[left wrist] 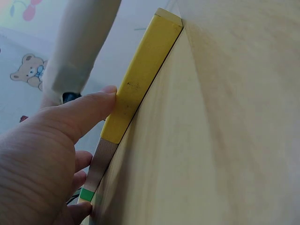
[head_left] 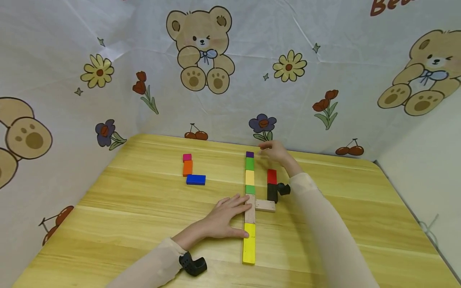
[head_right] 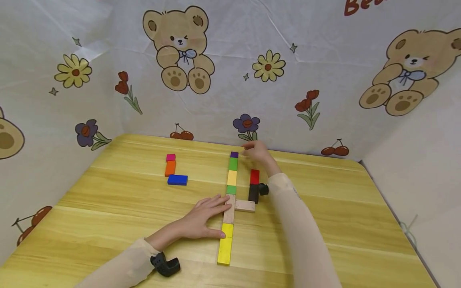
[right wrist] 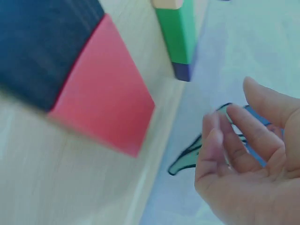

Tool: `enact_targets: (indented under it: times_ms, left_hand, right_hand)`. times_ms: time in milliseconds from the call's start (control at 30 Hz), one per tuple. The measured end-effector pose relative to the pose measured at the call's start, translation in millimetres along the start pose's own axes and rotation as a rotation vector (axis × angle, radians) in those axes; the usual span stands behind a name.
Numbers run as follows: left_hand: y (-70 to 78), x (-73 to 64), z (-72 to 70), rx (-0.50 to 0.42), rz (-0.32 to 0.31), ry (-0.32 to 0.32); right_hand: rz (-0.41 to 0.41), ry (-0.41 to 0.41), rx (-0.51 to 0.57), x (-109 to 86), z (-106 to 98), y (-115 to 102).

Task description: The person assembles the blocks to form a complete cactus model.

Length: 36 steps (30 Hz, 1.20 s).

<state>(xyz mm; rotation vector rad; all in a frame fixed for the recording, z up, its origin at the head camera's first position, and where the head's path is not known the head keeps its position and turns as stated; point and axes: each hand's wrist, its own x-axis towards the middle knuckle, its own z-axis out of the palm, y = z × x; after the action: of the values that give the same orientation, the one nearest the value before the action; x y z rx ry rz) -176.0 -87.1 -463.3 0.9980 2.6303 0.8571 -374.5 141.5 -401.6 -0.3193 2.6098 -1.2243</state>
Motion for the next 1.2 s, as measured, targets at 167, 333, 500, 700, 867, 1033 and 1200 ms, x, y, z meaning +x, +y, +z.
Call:
enact_targets:
  times_ms: [167,333,500,700,867,1033,1200]
  left_hand:
    - [-1.8,0.9,2.0,0.005,0.001,0.005]
    - [-2.0,0.0,0.4,-0.015,0.000,0.005]
    - [-1.0,0.1,0.1,-0.025,0.000,0.004]
    - [-0.5,0.5,0.9,-0.017,0.007,0.009]
    - [-0.7,-0.8,-0.9,-0.016,0.012,0.016]
    - [-2.9,-0.2,-0.1,-0.013,0.015,0.015]
    - [-2.9,1.0,1.2,-0.001,0.018,0.007]
  right_hand:
    - [-0.030,0.051,0.038,-31.0,-8,1]
    - [-0.073,0.090,0.067,-68.9,-6,5]
    - [-0.098,0.096,0.138,-101.5,-2,14]
    - [-0.113,0.063,0.110,-130.7,8,27]
    - [-0.137,0.021,0.029,-141.7,18,34]
    - [-0.200,0.022,-0.109,-145.5,25,42]
    - [-0.263,0.017,-0.198,-145.5,30,56]
